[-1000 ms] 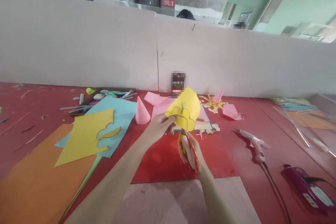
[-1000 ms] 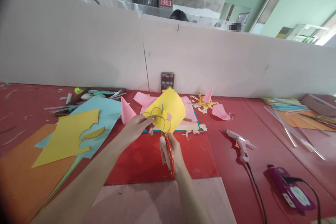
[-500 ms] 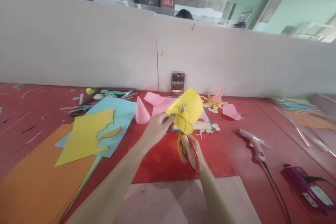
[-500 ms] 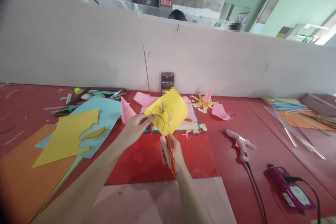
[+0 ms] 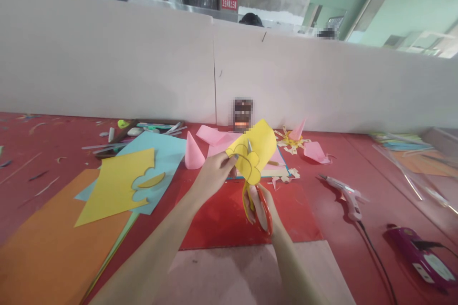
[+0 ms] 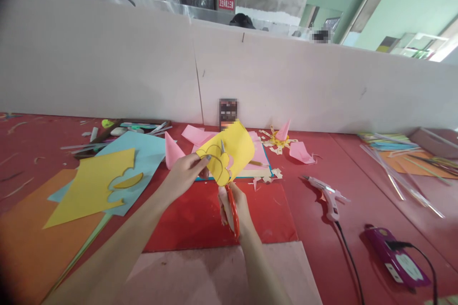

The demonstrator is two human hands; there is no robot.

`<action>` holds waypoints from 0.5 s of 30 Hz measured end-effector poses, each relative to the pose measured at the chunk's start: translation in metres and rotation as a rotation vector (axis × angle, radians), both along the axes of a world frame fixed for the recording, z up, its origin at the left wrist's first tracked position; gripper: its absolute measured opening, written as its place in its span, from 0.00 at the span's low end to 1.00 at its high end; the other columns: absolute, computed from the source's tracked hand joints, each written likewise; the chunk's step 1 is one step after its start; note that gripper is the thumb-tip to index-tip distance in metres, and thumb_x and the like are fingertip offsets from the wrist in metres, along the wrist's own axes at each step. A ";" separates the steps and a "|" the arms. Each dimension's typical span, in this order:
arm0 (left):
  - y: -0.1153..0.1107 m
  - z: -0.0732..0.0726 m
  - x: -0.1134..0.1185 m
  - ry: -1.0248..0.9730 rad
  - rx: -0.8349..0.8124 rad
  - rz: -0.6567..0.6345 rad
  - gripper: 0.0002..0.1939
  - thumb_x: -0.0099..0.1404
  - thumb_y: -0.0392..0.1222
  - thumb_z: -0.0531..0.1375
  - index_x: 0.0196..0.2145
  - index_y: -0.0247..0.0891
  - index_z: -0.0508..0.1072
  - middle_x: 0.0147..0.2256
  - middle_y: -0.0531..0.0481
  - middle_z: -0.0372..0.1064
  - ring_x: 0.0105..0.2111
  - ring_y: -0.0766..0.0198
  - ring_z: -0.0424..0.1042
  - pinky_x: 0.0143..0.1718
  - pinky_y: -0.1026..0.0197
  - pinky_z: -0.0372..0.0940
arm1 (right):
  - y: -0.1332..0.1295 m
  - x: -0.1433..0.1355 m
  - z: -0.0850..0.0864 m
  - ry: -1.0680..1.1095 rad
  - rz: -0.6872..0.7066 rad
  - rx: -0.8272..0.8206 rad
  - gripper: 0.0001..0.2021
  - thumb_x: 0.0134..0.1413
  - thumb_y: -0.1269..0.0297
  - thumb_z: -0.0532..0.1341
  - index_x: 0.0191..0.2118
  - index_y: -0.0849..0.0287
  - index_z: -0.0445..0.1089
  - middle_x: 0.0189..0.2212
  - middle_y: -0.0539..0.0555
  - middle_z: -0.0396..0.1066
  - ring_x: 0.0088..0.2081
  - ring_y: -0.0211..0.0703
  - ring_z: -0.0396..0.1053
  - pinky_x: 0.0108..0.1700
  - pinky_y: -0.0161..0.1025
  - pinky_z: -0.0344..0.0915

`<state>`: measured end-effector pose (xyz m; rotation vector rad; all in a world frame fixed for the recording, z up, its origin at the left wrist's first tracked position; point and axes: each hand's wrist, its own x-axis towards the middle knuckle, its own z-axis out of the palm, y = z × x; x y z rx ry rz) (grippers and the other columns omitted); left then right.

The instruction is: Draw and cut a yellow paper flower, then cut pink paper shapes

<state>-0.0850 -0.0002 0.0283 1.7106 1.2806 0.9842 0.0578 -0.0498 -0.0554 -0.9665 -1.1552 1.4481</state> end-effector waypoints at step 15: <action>0.002 -0.002 -0.001 -0.023 0.004 0.034 0.15 0.61 0.50 0.50 0.26 0.38 0.68 0.20 0.53 0.69 0.23 0.64 0.70 0.26 0.64 0.65 | -0.001 0.001 0.001 -0.020 0.006 -0.001 0.19 0.54 0.46 0.52 0.24 0.57 0.53 0.13 0.40 0.52 0.09 0.26 0.50 0.10 0.27 0.48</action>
